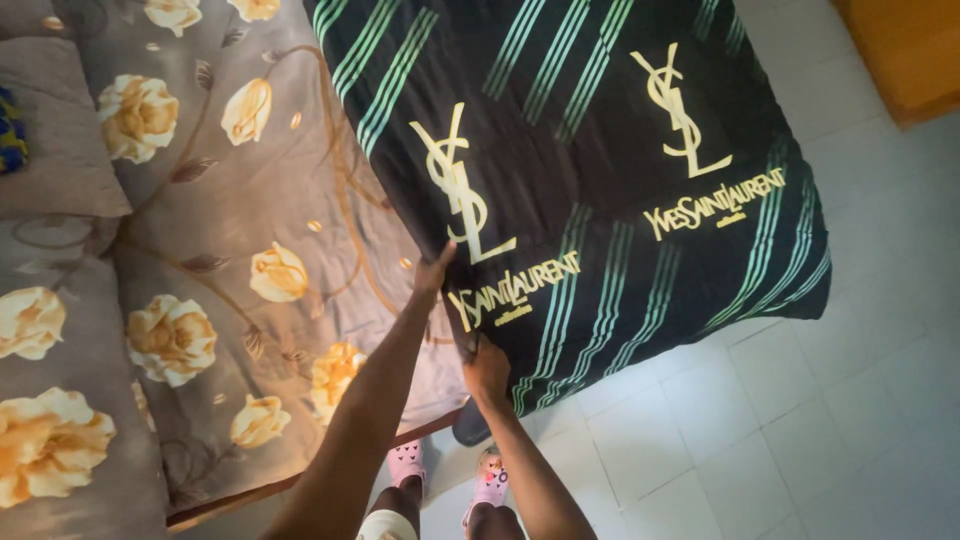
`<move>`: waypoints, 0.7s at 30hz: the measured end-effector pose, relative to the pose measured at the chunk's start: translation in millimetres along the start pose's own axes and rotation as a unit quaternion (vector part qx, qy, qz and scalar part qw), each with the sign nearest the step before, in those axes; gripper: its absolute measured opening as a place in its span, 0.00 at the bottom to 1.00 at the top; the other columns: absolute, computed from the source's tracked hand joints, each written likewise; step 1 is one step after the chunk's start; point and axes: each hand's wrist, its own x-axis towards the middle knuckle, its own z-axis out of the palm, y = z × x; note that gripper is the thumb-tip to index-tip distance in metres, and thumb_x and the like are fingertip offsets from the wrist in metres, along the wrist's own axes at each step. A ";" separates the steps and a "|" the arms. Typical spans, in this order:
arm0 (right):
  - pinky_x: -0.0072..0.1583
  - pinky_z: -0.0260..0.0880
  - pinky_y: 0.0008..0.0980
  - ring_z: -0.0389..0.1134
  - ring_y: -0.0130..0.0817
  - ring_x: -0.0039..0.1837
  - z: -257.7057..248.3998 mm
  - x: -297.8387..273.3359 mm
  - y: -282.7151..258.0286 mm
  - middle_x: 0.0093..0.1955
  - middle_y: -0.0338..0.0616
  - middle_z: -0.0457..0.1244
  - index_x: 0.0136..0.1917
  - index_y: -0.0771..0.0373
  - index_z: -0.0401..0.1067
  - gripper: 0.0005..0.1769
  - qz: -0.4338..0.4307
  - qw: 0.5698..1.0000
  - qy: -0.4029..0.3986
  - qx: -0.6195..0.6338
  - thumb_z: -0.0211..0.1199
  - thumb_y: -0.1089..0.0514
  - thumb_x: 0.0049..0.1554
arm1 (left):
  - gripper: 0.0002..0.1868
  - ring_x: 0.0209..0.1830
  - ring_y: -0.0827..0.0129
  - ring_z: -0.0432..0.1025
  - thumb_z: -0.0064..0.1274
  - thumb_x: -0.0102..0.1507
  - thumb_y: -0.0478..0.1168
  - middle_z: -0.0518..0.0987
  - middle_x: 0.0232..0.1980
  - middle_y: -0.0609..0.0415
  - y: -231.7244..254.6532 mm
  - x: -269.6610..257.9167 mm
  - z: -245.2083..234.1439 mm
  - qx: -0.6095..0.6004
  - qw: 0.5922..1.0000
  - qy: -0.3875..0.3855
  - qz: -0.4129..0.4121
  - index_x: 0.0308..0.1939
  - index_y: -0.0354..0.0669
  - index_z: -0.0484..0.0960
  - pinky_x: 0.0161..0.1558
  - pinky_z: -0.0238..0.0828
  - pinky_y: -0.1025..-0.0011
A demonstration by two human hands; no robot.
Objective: Spreading and smoothing a duvet on a bed and folding a small cloth.
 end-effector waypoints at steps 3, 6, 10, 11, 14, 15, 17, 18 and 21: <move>0.45 0.70 0.57 0.70 0.64 0.43 -49.5 -11.2 -42.0 0.40 0.61 0.68 0.52 0.62 0.74 0.11 -0.082 0.993 0.045 0.077 0.59 0.58 0.57 | 0.28 0.39 0.66 0.77 0.67 0.58 0.55 0.84 0.42 0.47 20.5 36.8 4.5 0.101 0.985 0.106 0.090 0.47 0.32 0.84 0.43 0.72 0.65; 0.45 0.71 0.56 0.70 0.64 0.44 -61.6 -22.2 -52.3 0.36 0.61 0.68 0.45 0.66 0.72 0.22 -0.028 0.997 -0.040 0.064 0.73 0.47 0.49 | 0.23 0.28 0.56 0.72 0.64 0.63 0.52 0.81 0.30 0.41 34.4 19.6 -12.1 0.185 0.949 0.228 0.119 0.36 0.29 0.83 0.35 0.68 0.57; 0.47 0.70 0.56 0.70 0.62 0.44 -30.6 -56.5 -26.5 0.41 0.60 0.68 0.54 0.67 0.72 0.17 -0.107 0.994 -0.019 -0.010 0.63 0.61 0.51 | 0.24 0.29 0.48 0.69 0.57 0.69 0.50 0.77 0.29 0.32 47.5 -41.7 -47.0 0.200 0.928 0.254 0.187 0.37 0.25 0.79 0.35 0.65 0.55; 0.46 0.70 0.56 0.70 0.61 0.44 -22.5 -67.2 -22.6 0.44 0.61 0.68 0.57 0.70 0.71 0.21 -0.139 0.990 -0.006 -0.020 0.62 0.65 0.48 | 0.21 0.29 0.48 0.74 0.54 0.69 0.48 0.80 0.31 0.34 43.7 -53.7 -57.3 0.180 0.926 0.233 0.236 0.41 0.27 0.81 0.37 0.68 0.56; 0.51 0.71 0.51 0.69 0.60 0.48 6.0 -62.1 -12.4 0.45 0.59 0.67 0.58 0.70 0.70 0.21 -0.165 0.986 -0.009 -0.009 0.60 0.68 0.49 | 0.19 0.40 0.34 0.74 0.53 0.69 0.46 0.80 0.37 0.28 36.3 -45.8 -63.2 0.265 0.905 0.250 0.221 0.44 0.28 0.82 0.40 0.68 0.50; 0.51 0.71 0.51 0.69 0.60 0.48 8.2 -59.8 -15.1 0.45 0.59 0.67 0.58 0.70 0.70 0.21 -0.165 0.986 -0.006 -0.007 0.60 0.68 0.49 | 0.19 0.40 0.34 0.74 0.53 0.69 0.46 0.80 0.37 0.28 37.4 -41.1 -65.0 0.265 0.904 0.248 0.224 0.44 0.28 0.82 0.40 0.68 0.50; 0.51 0.70 0.51 0.69 0.60 0.49 6.4 -60.4 -15.9 0.45 0.58 0.66 0.56 0.69 0.71 0.20 -0.152 0.988 -0.005 -0.002 0.60 0.70 0.48 | 0.20 0.44 0.32 0.74 0.54 0.70 0.47 0.80 0.40 0.27 35.3 -40.7 -67.3 0.275 0.913 0.251 0.165 0.43 0.28 0.81 0.44 0.70 0.49; 0.51 0.70 0.51 0.69 0.60 0.49 12.7 -68.8 -8.4 0.45 0.58 0.66 0.56 0.69 0.71 0.20 -0.148 0.989 -0.009 -0.004 0.60 0.70 0.48 | 0.20 0.44 0.32 0.74 0.54 0.70 0.47 0.80 0.40 0.27 20.5 -44.1 -72.6 0.276 0.915 0.249 0.160 0.43 0.28 0.81 0.44 0.70 0.49; 0.54 0.70 0.50 0.68 0.59 0.51 26.0 -65.8 -4.9 0.48 0.58 0.66 0.61 0.71 0.69 0.23 -0.179 0.984 0.003 -0.017 0.60 0.71 0.51 | 0.19 0.45 0.32 0.74 0.55 0.69 0.47 0.81 0.43 0.29 6.6 -30.5 -77.2 0.334 0.893 0.258 0.157 0.45 0.29 0.82 0.45 0.69 0.48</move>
